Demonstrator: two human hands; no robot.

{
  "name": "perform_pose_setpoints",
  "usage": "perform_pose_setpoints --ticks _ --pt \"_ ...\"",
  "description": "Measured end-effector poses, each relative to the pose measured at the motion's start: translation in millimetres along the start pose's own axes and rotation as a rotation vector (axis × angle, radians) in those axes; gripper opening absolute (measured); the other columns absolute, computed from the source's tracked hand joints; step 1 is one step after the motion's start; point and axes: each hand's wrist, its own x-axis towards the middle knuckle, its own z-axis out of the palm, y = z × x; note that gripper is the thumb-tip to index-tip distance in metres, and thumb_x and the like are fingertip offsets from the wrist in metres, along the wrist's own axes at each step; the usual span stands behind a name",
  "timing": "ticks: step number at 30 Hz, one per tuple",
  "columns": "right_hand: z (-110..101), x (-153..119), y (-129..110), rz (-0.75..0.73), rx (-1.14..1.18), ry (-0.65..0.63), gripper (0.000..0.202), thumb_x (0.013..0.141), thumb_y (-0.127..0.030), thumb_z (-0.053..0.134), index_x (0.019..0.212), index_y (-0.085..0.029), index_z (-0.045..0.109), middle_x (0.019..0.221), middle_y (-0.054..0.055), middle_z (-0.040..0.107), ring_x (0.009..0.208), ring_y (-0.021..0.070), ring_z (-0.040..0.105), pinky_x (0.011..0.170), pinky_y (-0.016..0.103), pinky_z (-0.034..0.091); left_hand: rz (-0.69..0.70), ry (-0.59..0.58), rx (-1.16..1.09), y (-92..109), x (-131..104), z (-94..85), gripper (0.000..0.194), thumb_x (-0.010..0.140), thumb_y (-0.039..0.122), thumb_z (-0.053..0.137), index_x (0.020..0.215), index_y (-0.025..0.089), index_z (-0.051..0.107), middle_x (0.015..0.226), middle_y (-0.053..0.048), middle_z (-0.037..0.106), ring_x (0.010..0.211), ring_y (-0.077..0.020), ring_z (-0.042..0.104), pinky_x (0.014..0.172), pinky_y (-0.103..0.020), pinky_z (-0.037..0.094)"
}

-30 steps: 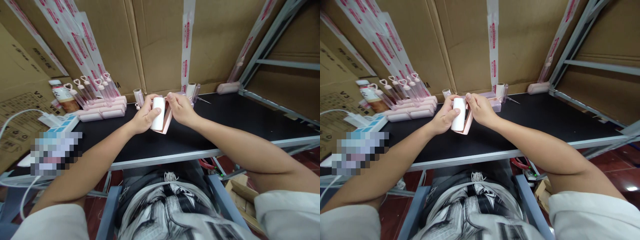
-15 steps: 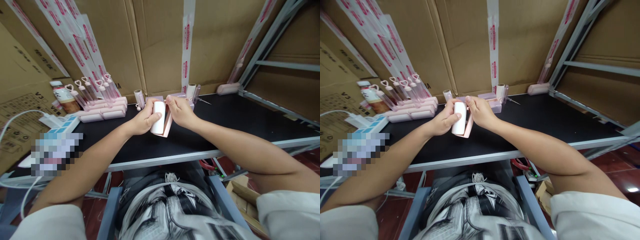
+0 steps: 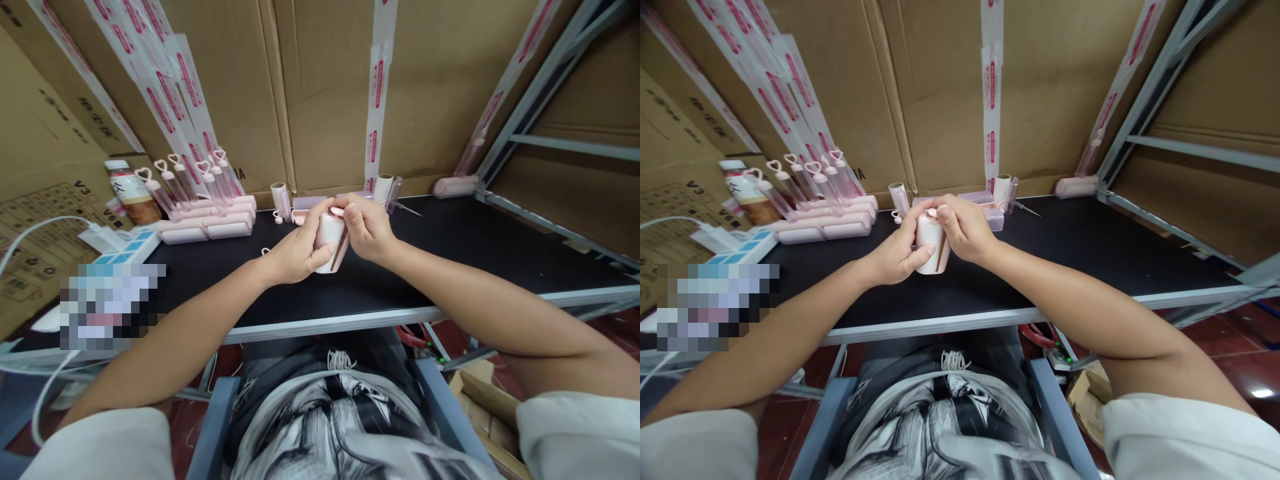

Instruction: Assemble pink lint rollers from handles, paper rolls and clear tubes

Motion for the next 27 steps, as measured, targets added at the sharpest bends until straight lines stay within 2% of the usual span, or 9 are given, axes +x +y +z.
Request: perform_pose_setpoints --ticks 4,8,11,14,17,19,21,23,27 --pt "1 -1 -2 -0.08 0.005 0.026 0.057 0.114 -0.064 0.033 0.102 -0.023 0.07 0.094 0.008 0.074 0.085 0.0216 0.068 0.081 0.036 0.05 -0.029 -0.021 0.091 3 -2 -0.7 0.093 0.102 0.051 0.057 0.173 0.018 0.008 0.157 -0.026 0.054 0.124 -0.0388 0.068 0.103 -0.054 0.056" --pt "1 -1 -3 -0.042 -0.012 0.002 0.066 0.11 -0.074 0.028 0.097 -0.023 0.068 0.09 0.009 0.073 0.083 0.0227 0.067 0.081 0.038 0.051 -0.077 -0.064 0.154 5 -2 -3.5 0.093 0.102 0.05 0.055 0.175 0.017 0.008 0.152 -0.027 0.059 0.115 -0.0381 0.072 0.099 -0.053 0.057" --pt "1 -1 -5 0.003 -0.014 -0.014 0.072 0.107 -0.081 0.027 0.094 -0.024 0.069 0.087 0.009 0.072 0.082 0.0237 0.067 0.083 0.04 0.052 -0.057 -0.053 0.114 2 -2 -2.9 0.093 0.101 0.054 0.058 0.175 0.021 0.014 0.156 -0.025 0.057 0.123 -0.0386 0.069 0.104 -0.053 0.055" --pt "2 0 -5 0.106 0.112 0.006 0.072 0.103 -0.085 0.035 0.099 -0.024 0.073 0.095 0.01 0.075 0.088 0.0249 0.069 0.085 0.041 0.055 -0.052 0.033 -0.077 1 1 0.2 0.098 0.098 0.064 0.064 0.175 0.025 0.016 0.155 -0.022 0.058 0.13 -0.0378 0.066 0.109 -0.053 0.054" --pt "4 5 -1 0.35 0.378 0.026 0.072 0.098 -0.089 0.042 0.105 -0.025 0.074 0.095 0.008 0.075 0.082 0.0241 0.069 0.075 0.039 0.057 -0.127 0.184 -0.327 1 6 2.7 0.105 0.095 0.073 0.066 0.174 0.029 0.012 0.148 -0.018 0.062 0.128 -0.0351 0.068 0.107 -0.051 0.056" --pt "4 9 3 0.487 0.541 0.005 0.068 0.092 -0.089 0.055 0.105 -0.025 0.073 0.093 0.007 0.075 0.079 0.0237 0.069 0.071 0.038 0.059 -0.163 0.305 -0.4 1 10 2.9 0.106 0.092 0.079 0.067 0.171 0.031 0.016 0.148 -0.017 0.061 0.131 -0.0356 0.066 0.107 -0.051 0.057" --pt "5 12 7 0.545 0.654 -0.021 0.063 0.083 -0.084 0.073 0.106 -0.025 0.073 0.095 0.005 0.076 0.083 0.0233 0.071 0.074 0.037 0.061 -0.164 0.398 -0.395 0 14 2.4 0.104 0.087 0.084 0.068 0.165 0.03 0.027 0.149 -0.017 0.059 0.135 -0.0367 0.063 0.107 -0.051 0.056" --pt "6 12 9 0.554 0.745 -0.059 0.065 0.077 -0.079 0.084 0.111 -0.025 0.072 0.101 0.004 0.077 0.091 0.0227 0.073 0.08 0.036 0.063 -0.15 0.434 -0.36 -1 15 1.8 0.1 0.086 0.087 0.068 0.16 0.029 0.034 0.148 -0.017 0.059 0.134 -0.0367 0.063 0.106 -0.05 0.056" --pt "8 9 7 0.562 0.936 -0.284 0.071 0.077 -0.075 0.087 0.124 -0.026 0.066 0.116 0.005 0.077 0.097 0.022 0.076 0.08 0.036 0.066 -0.164 0.437 -0.262 -5 14 0.2 0.094 0.086 0.083 0.072 0.156 0.029 0.041 0.134 -0.014 0.065 0.121 -0.0336 0.068 0.097 -0.045 0.058"
